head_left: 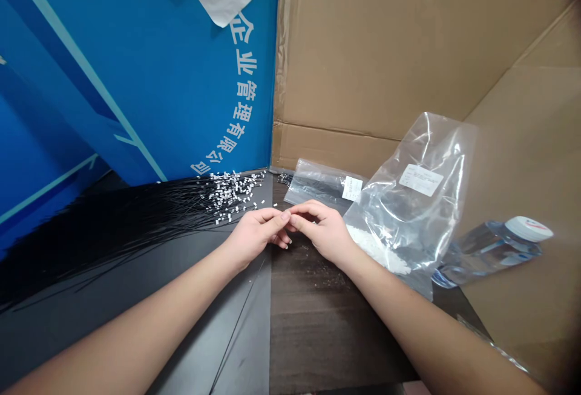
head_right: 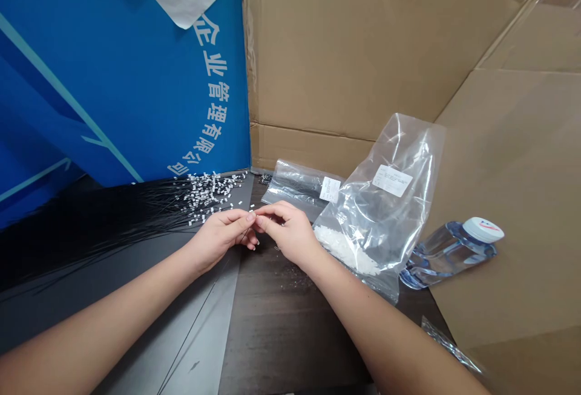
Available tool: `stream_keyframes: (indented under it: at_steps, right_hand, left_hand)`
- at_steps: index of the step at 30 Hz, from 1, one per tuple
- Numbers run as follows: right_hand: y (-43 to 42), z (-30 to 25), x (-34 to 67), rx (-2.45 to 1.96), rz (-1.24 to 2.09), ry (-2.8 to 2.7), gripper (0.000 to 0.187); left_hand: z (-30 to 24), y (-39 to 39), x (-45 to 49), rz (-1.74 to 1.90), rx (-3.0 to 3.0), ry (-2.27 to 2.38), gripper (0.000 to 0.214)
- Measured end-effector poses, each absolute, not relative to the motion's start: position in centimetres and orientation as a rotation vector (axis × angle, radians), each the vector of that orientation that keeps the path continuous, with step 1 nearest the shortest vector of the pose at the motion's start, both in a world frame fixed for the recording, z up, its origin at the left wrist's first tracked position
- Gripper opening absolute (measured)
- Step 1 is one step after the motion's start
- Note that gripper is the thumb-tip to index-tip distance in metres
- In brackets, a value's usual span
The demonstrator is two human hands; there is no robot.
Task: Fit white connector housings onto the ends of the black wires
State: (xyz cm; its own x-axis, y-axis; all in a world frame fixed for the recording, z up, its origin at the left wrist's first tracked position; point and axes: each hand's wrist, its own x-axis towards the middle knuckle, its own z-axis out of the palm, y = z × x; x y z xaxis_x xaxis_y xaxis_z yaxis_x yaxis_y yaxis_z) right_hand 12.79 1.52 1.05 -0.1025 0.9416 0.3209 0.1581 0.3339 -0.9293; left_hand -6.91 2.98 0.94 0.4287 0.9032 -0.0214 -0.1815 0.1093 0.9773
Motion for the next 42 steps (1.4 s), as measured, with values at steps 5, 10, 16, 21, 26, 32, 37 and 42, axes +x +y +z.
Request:
stream_keyframes:
  at_steps: [5, 10, 16, 21, 26, 32, 37, 42]
  right_hand:
    - [2.0, 1.1, 13.0, -0.994, 1.211, -1.361, 0.029]
    - [1.9, 1.5, 13.2, -0.97, 1.362, -1.29, 0.04]
    - [1.6, 1.7, 13.4, -0.969, 1.467, -1.323, 0.038]
    - [1.7, 1.7, 13.4, -0.877, 1.609, -1.221, 0.034]
    - [1.8, 1.6, 13.3, -0.788, 1.763, -1.156, 0.03]
    - [1.7, 1.2, 12.9, -0.847, 1.651, -1.143, 0.036]
    - [2.1, 1.5, 13.4, -0.892, 1.511, -1.07, 0.044]
    - [2.6, 1.4, 13.6, -0.937, 1.511, -0.996, 0.047]
  left_hand:
    - [1.5, 3.2, -7.4, 0.91, 1.376, 0.798, 0.045]
    - [1.4, 3.4, -7.6, 0.901, 1.436, 0.762, 0.045]
    - [1.5, 3.1, -7.4, 0.922, 1.336, 0.688, 0.043]
    - [1.6, 2.4, -6.8, 0.964, 1.239, 0.661, 0.041]
    - [1.6, 2.2, -6.6, 1.008, 1.239, 0.655, 0.041]
    - [1.5, 2.4, -6.7, 0.944, 1.326, 0.645, 0.04]
    - [1.1, 2.6, -6.8, 0.9, 1.347, 0.694, 0.041]
    - [1.1, 2.6, -6.8, 0.915, 1.395, 0.731, 0.04]
